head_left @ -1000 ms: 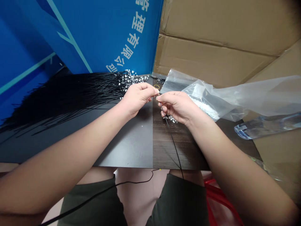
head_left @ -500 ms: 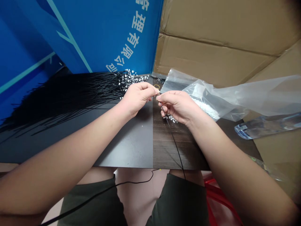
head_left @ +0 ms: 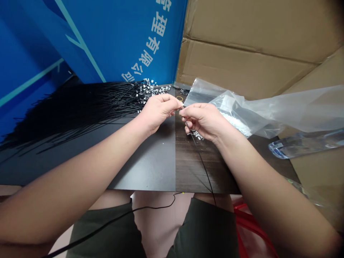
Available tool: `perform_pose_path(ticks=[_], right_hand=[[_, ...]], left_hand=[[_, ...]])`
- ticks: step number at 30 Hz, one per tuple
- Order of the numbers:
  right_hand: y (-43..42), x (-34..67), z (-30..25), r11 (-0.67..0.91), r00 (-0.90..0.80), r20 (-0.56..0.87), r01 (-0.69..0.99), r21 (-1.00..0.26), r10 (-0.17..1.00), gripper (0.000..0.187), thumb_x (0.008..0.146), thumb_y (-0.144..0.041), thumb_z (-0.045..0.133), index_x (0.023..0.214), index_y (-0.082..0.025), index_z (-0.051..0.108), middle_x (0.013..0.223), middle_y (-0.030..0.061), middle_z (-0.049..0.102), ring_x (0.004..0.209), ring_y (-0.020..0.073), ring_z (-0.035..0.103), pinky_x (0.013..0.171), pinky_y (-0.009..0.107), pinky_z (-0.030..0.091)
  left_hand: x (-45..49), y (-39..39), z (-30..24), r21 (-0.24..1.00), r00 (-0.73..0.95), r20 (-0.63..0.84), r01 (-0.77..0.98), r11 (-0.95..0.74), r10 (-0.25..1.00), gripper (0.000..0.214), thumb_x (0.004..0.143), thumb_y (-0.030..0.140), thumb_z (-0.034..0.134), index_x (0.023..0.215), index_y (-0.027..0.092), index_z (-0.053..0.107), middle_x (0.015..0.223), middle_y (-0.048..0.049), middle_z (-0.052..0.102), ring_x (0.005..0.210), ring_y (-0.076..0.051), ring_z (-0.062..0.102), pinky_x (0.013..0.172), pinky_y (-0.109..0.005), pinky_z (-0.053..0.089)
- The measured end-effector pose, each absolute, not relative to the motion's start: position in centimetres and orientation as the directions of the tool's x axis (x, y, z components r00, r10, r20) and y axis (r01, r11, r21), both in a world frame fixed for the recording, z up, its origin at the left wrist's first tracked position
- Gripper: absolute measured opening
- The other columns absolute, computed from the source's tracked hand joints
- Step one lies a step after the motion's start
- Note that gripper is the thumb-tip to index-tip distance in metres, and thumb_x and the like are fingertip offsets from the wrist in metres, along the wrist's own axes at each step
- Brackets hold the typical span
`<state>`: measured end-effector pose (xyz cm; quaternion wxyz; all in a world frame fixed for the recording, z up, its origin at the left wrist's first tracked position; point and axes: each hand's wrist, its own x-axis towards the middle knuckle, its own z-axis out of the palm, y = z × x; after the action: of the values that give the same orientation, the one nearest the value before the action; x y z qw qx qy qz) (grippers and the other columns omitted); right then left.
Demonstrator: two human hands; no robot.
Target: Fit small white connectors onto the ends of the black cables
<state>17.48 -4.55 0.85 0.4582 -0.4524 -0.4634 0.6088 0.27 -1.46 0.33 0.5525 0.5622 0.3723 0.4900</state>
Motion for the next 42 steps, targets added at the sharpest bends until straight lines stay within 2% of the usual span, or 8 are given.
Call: perform_pose_path(ticks=[23,42], right_hand=[[-4.63,17.66,0.62,-0.044,-0.140,-0.028,-0.111,-0.993,0.990,0.020,0.073,-0.018,0.086,0.063,-0.017,0.069,0.057,-0.0009,0.058,0.049,0.0108,0.052,0.046,0.029,0.056],[-4.47,17.78,0.57,-0.059,-0.120,-0.048,-0.086,-0.995,0.992,0.020,0.072,-0.019,0.087,0.064,-0.018,0.069,0.062,0.0006,0.062,0.050,0.0101,0.052,0.048,0.029,0.057]], left_hand=[[0.25,-1.36,0.26,0.988,0.232,0.151,-0.066,-0.140,0.961,0.011,0.068,0.026,0.078,0.064,0.018,0.070,0.066,-0.0009,0.065,0.064,-0.012,0.050,0.065,-0.030,0.042],[0.26,-1.28,0.29,0.991,0.235,0.115,-0.097,-0.095,0.965,0.009,0.067,0.025,0.079,0.066,0.019,0.073,0.065,0.0001,0.063,0.063,-0.012,0.049,0.063,-0.029,0.041]])
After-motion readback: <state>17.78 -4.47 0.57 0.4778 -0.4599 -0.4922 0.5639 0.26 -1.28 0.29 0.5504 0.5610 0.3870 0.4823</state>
